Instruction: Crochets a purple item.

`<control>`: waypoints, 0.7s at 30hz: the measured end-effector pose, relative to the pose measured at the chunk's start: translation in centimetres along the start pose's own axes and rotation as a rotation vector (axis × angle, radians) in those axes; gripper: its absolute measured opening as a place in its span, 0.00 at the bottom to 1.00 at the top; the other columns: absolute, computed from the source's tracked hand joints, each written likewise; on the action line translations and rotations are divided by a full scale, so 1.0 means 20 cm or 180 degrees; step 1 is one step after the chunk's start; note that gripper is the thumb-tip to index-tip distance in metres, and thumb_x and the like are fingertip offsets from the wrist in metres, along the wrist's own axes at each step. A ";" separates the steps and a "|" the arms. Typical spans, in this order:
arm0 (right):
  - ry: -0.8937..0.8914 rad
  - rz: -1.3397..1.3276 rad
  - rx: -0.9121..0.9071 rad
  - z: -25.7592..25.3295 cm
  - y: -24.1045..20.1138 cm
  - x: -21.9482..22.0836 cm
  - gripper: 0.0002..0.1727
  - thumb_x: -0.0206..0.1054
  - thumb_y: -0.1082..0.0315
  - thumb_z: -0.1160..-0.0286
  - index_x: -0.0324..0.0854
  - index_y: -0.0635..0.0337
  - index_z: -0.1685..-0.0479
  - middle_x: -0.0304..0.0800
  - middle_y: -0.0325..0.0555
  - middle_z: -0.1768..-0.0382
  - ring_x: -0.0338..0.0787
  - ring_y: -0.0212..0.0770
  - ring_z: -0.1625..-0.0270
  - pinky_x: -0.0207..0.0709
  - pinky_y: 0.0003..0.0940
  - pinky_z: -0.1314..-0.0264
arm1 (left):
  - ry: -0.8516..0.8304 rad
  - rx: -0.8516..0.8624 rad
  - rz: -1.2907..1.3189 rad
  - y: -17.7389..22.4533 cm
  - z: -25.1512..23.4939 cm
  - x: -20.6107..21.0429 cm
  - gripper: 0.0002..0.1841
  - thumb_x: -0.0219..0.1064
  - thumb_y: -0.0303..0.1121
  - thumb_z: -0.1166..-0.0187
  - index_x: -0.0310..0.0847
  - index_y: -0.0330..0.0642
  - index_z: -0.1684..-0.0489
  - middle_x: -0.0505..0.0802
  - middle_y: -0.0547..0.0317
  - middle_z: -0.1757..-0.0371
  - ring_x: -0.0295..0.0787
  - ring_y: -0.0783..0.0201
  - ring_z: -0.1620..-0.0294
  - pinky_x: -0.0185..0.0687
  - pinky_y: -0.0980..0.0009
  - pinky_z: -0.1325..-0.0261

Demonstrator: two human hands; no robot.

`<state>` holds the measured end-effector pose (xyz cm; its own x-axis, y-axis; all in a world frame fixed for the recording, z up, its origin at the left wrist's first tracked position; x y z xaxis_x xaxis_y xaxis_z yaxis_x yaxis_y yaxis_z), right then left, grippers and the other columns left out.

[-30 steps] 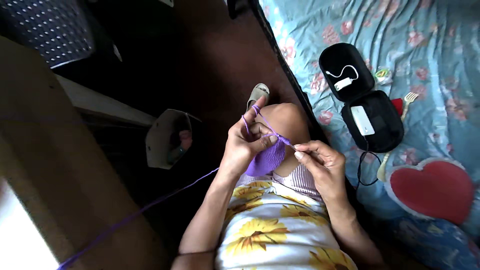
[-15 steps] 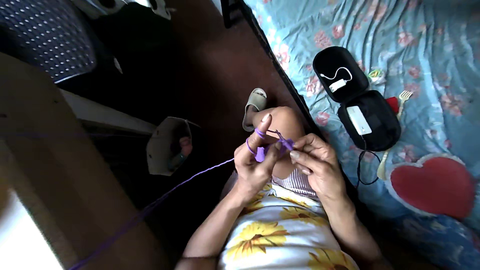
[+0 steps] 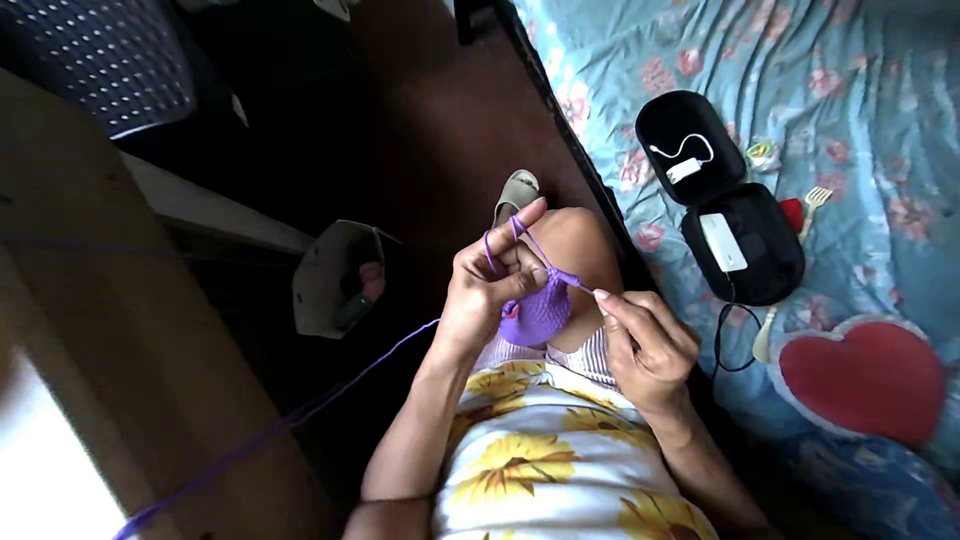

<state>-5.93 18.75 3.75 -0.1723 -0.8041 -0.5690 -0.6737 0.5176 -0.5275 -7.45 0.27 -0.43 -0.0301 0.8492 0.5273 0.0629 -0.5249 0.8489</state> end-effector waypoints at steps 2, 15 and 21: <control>-0.0045 -0.0057 -0.0021 0.00 0.00 0.00 0.07 0.68 0.75 0.24 0.93 0.64 0.61 0.89 0.49 0.70 0.87 0.31 0.65 0.79 0.18 0.60 | -0.0086 -0.0144 0.0184 -0.01 0.00 -0.02 0.33 0.64 0.13 0.32 0.73 0.36 0.20 0.93 0.64 0.71 0.86 0.76 0.75 0.86 0.80 0.65; -0.0375 -0.1055 0.0501 0.00 0.07 0.03 0.05 0.70 0.76 0.26 0.92 0.67 0.62 0.90 0.43 0.68 0.86 0.21 0.63 0.79 0.11 0.59 | -0.0447 -0.0697 0.0850 -0.09 0.01 -0.04 0.31 0.61 0.17 0.33 0.75 0.35 0.23 0.92 0.62 0.72 0.86 0.75 0.76 0.84 0.81 0.69; -0.0383 -0.1118 0.0647 -0.01 0.09 0.03 0.04 0.70 0.76 0.27 0.91 0.67 0.63 0.88 0.41 0.69 0.85 0.20 0.65 0.79 0.10 0.61 | -0.0445 -0.0626 0.0516 -0.08 0.00 -0.03 0.32 0.62 0.17 0.31 0.70 0.34 0.19 0.93 0.61 0.67 0.88 0.74 0.71 0.86 0.80 0.64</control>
<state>-7.39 19.15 2.48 0.1359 -0.9083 -0.3956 -0.5191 0.2749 -0.8093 -7.47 0.59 -2.10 0.1031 0.7459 0.6580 -0.1393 -0.6442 0.7521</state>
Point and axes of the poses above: each hand's wrist, its own z-axis away from the middle knuckle, its own x-axis out of the palm, y = z × x, the point moved 8 cm from there along -z, towards the middle knuckle
